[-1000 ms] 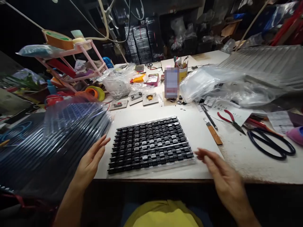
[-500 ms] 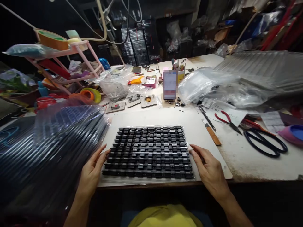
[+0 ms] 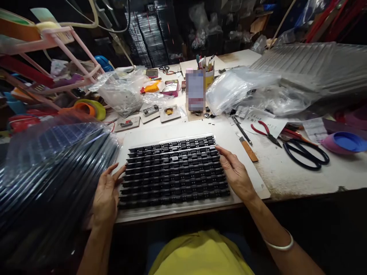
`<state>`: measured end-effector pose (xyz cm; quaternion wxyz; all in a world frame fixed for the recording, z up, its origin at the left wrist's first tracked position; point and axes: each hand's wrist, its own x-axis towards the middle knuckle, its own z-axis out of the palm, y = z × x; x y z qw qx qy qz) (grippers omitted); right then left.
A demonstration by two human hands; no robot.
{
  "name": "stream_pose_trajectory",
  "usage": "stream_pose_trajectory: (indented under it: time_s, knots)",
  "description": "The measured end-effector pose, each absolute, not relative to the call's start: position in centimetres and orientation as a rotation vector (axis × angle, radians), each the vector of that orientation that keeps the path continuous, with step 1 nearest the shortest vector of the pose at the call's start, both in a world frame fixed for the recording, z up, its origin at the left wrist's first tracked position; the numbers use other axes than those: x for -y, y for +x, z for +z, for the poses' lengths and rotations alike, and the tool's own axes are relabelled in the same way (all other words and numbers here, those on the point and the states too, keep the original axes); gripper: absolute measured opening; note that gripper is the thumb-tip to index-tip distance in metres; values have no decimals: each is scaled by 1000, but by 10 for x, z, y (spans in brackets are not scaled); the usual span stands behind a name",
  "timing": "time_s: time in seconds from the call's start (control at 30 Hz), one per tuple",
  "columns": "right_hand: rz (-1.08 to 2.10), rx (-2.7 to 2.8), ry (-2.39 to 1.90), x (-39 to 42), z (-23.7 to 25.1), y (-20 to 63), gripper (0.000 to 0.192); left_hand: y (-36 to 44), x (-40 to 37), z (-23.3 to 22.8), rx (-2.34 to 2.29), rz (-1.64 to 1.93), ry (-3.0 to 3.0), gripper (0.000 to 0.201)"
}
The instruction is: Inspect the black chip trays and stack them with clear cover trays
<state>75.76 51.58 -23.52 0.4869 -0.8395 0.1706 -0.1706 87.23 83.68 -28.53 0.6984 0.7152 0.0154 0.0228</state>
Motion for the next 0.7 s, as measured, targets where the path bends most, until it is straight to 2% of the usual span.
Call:
stream_pose_trajectory:
  time_s: [0.17, 0.7]
  knots:
    - [-459, -407, -1848, -518, -235, 757, 37, 868, -832, -279, -91, 59, 1438, 37]
    - [-515, -353, -1824, -522, -229, 755, 36, 867, -829, -274, -86, 102, 1431, 39]
